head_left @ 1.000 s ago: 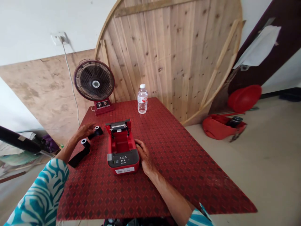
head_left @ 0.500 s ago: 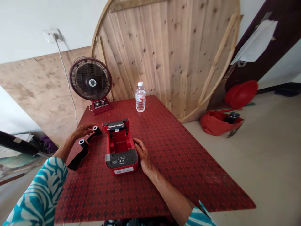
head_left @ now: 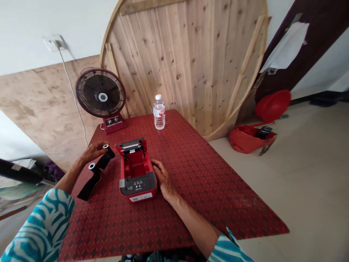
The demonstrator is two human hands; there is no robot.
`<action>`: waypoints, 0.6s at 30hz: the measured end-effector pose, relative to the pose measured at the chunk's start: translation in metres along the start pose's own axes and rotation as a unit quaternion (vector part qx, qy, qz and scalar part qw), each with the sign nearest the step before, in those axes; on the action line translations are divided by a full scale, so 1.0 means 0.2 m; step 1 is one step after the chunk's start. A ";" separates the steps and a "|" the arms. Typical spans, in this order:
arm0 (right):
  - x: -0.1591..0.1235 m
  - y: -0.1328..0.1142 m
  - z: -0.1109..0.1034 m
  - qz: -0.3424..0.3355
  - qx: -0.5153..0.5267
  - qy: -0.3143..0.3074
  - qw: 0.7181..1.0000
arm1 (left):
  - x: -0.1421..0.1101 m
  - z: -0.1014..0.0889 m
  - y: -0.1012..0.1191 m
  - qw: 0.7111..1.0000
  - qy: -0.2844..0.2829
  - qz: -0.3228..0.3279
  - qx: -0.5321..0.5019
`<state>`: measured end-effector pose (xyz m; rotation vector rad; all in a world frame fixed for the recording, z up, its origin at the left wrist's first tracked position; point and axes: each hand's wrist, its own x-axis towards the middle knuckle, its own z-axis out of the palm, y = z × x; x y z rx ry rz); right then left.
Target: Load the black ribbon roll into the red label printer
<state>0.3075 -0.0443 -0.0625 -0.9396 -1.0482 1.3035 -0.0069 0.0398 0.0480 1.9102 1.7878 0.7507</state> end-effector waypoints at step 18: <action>0.04 0.06 0.02 -0.057 -0.012 -0.007 0.998 | -0.51 0.24 0.68 0.962 -0.062 0.226 0.143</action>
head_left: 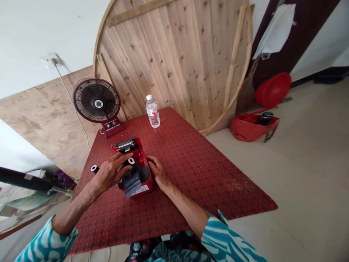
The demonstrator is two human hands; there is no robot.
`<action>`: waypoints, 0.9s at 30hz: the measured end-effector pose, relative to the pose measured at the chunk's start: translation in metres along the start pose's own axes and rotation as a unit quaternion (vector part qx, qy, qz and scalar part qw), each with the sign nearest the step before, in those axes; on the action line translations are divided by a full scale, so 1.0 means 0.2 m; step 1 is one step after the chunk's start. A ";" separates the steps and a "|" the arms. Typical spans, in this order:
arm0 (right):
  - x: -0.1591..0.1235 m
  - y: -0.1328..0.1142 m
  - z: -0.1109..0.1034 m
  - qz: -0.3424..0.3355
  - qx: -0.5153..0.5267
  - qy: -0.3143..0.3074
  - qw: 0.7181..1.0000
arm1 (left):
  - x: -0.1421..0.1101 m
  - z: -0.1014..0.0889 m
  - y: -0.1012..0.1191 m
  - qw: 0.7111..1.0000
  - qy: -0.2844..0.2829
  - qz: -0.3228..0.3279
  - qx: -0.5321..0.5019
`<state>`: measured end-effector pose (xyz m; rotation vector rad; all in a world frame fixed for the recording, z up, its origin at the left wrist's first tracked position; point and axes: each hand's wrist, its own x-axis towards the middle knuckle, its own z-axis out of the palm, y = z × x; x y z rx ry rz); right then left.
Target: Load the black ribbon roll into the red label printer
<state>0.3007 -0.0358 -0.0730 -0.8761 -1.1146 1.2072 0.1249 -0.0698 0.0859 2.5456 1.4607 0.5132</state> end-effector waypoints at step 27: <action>0.01 0.00 0.01 -0.010 -0.011 -0.007 1.000 | -0.05 0.02 0.00 0.997 -0.069 -0.026 -0.028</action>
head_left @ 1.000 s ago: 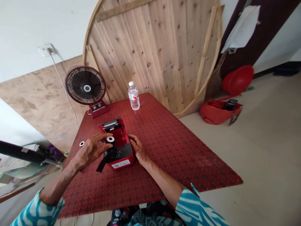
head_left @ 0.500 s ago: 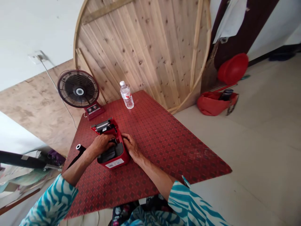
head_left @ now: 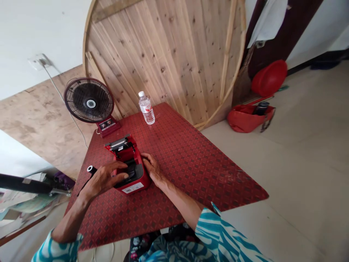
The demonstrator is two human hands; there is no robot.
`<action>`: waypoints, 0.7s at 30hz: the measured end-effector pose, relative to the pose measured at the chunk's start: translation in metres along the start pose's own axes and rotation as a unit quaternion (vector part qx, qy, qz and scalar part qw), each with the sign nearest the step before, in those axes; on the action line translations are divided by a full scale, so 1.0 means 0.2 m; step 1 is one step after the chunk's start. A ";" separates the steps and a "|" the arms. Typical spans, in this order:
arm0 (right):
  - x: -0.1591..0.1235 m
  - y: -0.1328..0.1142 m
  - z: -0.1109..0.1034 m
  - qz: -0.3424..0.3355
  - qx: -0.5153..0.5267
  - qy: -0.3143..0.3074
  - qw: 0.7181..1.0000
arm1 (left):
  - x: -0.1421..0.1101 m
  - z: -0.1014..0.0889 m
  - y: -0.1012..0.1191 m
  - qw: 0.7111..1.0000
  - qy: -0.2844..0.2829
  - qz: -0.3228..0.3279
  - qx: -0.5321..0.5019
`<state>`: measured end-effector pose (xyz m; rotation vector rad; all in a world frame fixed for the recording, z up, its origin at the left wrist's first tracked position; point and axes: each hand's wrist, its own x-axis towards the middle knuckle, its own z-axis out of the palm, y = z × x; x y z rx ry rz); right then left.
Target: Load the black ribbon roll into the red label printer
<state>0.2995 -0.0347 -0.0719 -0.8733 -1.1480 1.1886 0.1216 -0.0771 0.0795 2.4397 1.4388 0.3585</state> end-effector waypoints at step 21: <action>0.00 0.00 -0.01 0.004 -0.008 -0.001 1.000 | -0.14 0.11 0.12 0.962 0.167 0.168 0.136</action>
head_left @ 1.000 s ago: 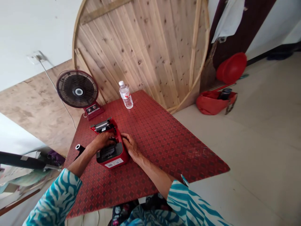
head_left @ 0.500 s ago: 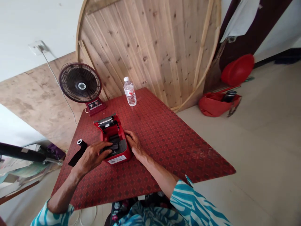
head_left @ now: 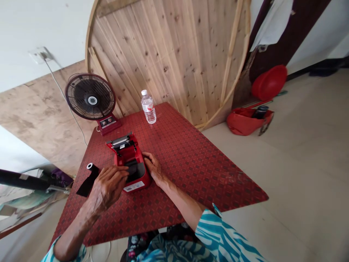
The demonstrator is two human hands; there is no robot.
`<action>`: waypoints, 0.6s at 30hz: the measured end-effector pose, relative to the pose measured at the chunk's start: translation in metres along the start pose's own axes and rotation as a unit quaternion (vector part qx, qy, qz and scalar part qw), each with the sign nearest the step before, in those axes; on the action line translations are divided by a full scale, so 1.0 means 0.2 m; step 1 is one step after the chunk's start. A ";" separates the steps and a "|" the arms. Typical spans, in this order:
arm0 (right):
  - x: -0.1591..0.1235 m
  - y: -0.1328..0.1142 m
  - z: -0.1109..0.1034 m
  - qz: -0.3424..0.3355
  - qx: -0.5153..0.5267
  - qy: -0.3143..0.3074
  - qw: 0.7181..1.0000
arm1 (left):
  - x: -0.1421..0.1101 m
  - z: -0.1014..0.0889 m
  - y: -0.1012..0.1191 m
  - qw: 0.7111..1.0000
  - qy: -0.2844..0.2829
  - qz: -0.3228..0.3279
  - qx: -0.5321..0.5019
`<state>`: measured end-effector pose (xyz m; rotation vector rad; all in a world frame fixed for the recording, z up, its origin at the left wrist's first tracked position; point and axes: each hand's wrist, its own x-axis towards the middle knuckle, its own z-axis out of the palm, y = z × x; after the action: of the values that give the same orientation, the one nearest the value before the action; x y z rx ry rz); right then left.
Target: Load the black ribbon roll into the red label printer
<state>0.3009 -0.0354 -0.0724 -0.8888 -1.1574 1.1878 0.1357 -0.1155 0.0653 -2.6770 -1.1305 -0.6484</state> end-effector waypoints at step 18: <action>0.23 -0.12 0.06 0.025 0.009 0.030 0.999 | -0.10 0.12 0.09 0.996 0.071 0.010 0.050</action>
<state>0.2929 0.0042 -0.0378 -0.9380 -1.0795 1.2034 0.1440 -0.1346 0.0357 -2.5125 -1.0681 -0.7446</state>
